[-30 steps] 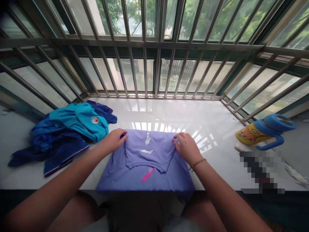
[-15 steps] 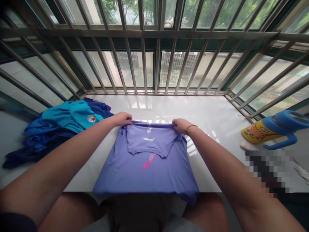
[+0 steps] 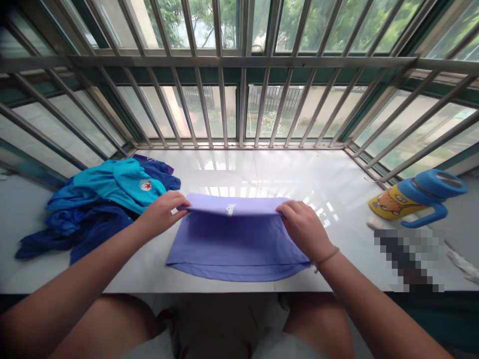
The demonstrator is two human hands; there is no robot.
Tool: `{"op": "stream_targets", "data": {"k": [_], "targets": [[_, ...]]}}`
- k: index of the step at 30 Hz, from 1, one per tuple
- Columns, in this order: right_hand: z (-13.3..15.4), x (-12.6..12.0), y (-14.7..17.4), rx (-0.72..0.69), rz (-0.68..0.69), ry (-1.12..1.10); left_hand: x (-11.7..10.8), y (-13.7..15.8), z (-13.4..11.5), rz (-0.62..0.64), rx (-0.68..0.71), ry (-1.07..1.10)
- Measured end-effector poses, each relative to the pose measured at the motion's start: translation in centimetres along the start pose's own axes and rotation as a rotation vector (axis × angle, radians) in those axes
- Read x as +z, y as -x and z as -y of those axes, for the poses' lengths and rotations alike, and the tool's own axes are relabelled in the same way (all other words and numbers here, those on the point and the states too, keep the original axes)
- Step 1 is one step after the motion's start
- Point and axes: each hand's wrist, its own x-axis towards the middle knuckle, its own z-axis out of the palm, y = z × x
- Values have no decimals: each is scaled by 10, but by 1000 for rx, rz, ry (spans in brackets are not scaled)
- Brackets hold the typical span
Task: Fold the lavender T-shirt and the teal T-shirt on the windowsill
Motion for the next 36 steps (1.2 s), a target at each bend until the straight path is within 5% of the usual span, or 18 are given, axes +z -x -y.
{"op": "stream_targets", "data": {"k": [5,10,14,18,23,27,32,36], "targets": [[23,26,84,-62,101,-48,54,94,-35,96,-1,-33],[32,29,107,83,102,-97,74,130,-53,8,-95,-62],[41,24,108,453,116,54,70,134,-56,-72,-167,-57],[56,30,101,924,322,246,73,140,-46,-113,-215,-62],[59,39,87,1088,396,36,76,153,1,-180,-332,-200],[53,42,79,1098,179,-116,67,142,39,-227,-517,-270],[77,36,44,1082,-243,-206,55,113,45,-179,-755,-355],[125,37,-10,835,-356,-297,52,106,39,-158,-777,-352]]}}
